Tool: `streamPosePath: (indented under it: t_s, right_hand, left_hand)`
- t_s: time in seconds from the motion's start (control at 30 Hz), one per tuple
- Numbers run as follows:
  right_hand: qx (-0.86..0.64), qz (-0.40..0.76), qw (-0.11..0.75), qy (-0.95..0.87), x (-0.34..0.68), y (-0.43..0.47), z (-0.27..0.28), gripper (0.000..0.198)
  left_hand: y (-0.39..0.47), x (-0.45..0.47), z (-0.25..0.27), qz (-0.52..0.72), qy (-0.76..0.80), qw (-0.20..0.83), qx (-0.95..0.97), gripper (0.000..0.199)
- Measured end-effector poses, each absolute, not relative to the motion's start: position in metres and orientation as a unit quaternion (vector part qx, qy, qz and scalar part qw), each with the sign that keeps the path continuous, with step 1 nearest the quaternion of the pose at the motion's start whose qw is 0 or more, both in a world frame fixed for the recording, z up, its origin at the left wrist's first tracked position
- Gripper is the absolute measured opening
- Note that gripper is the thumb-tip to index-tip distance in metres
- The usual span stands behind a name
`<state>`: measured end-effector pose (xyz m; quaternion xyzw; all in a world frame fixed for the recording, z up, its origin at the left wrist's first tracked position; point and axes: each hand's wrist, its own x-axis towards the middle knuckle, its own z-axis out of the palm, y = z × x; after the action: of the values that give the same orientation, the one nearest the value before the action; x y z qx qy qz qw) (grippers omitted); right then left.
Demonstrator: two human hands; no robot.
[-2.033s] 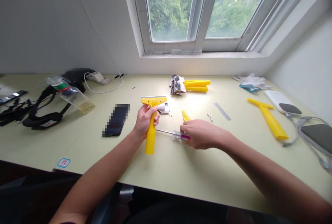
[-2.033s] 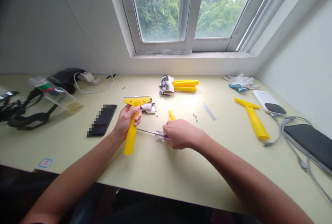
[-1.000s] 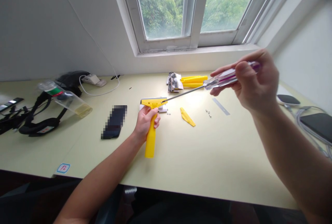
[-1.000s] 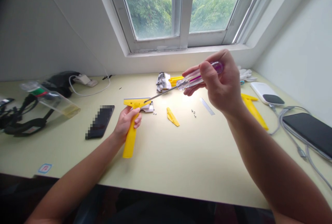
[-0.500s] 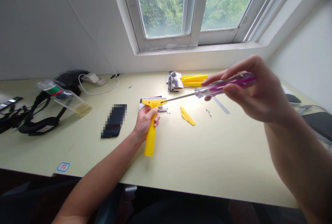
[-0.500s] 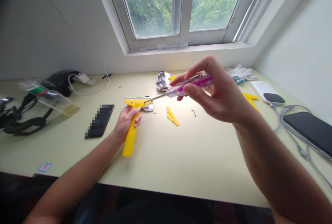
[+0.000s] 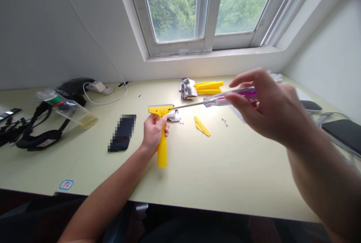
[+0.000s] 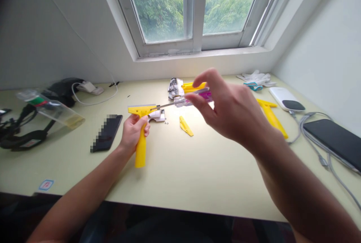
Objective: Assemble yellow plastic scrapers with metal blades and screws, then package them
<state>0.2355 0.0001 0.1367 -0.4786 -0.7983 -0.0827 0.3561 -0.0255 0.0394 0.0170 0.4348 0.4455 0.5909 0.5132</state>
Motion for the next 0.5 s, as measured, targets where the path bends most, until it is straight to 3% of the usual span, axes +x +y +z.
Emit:
streamPosePath:
  t_s: [0.2,0.3,0.5]
  right_hand:
    - [-0.453,-0.011,0.355,-0.818,0.2453,0.0082,0.1365,0.033]
    - [-0.498,-0.086,0.359,-0.785,0.2451,0.0087,0.1375,0.024]
    - [-0.576,-0.123,0.369,-0.719,0.2362,0.0051,0.1396,0.035]
  left_hand:
    - [0.0371,-0.0236,0.0199,0.608,0.443,0.493,0.438,0.023]
    - [0.0357,-0.0221,0.0198,0.612,0.441,0.489,0.438,0.022]
    - [0.032,-0.0198,0.02,0.616,0.436,0.48,0.447,0.022]
